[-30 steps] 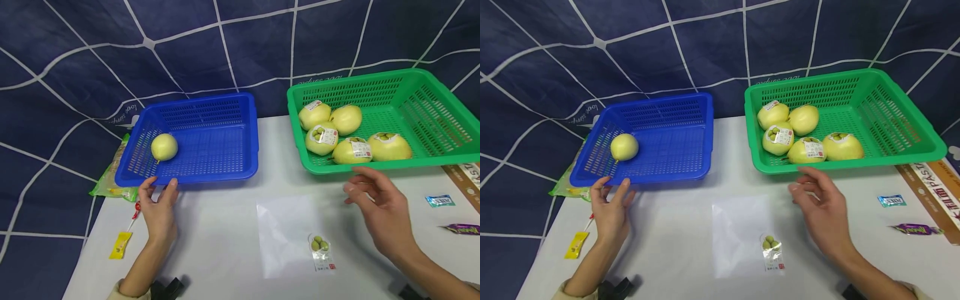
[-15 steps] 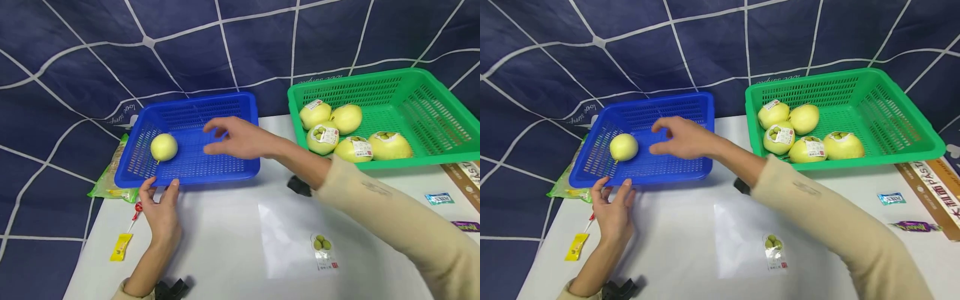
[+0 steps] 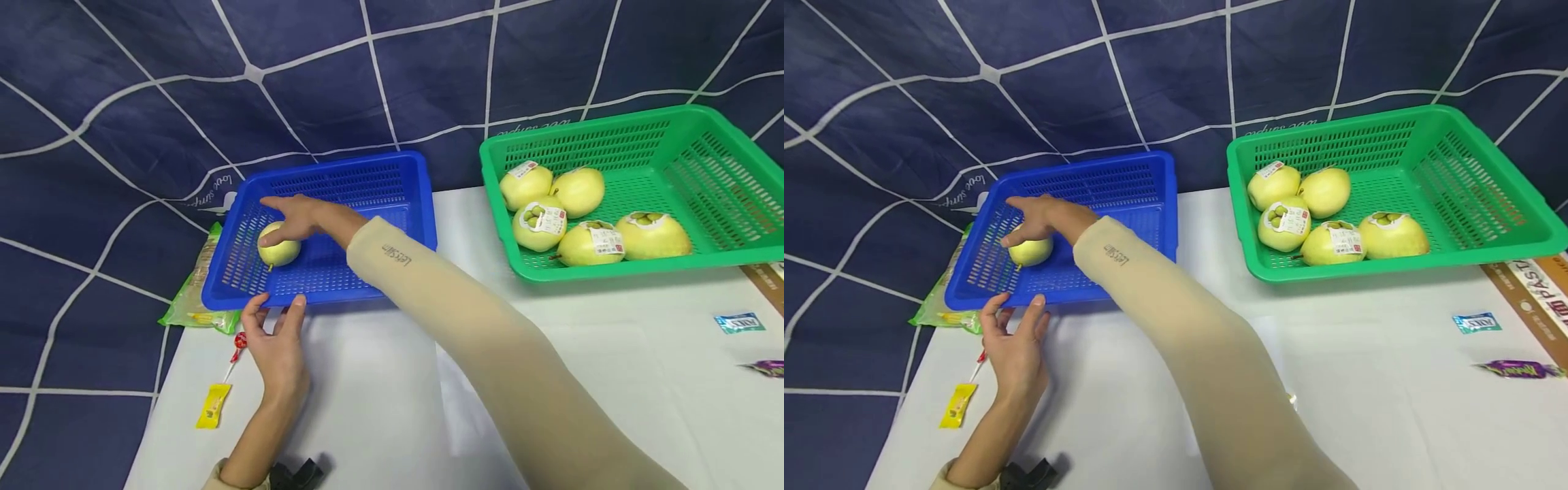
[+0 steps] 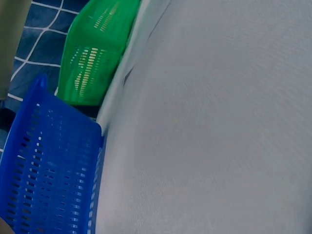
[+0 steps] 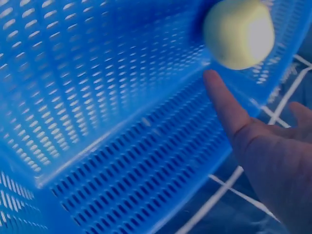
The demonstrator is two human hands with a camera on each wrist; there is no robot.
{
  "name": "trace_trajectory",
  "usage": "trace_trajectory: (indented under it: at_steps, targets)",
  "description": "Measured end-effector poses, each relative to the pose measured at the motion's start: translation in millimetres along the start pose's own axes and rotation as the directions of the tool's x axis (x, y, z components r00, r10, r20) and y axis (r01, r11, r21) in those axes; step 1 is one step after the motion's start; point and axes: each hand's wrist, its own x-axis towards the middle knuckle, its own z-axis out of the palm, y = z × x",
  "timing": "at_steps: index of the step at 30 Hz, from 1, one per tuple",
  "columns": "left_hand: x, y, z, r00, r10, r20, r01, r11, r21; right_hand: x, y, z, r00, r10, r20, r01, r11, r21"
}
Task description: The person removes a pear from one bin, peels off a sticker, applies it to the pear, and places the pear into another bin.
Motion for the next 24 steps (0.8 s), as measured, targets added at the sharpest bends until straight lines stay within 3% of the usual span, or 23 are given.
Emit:
trace_trajectory:
  at_steps: [3,8,14,17,24]
  targets:
    - [-0.9,-2.0,2.7,1.000,-0.006,0.004,0.006,1.000,0.018,5,9,6,0.998,0.052,0.021,-0.052,0.998,0.047]
    - [-0.5,-2.4,1.4,1.000,0.010,-0.007,-0.010,1.000,0.009,9,18,21,0.993,0.045,0.108,-0.059,0.989,0.138]
    - [1.4,-0.8,-3.0,1.000,0.028,0.000,-0.028,0.999,0.017,14,18,30,0.998,-0.024,0.050,0.026,0.999,-0.048]
    - [0.6,-2.3,-3.3,0.999,0.032,0.000,-0.032,0.999,0.015,18,15,31,0.999,-0.023,0.045,0.026,0.997,-0.070]
    - [0.5,-3.6,-1.6,0.999,0.040,0.001,-0.040,0.999,-0.017,30,12,36,0.998,-0.048,0.049,0.044,0.996,0.075]
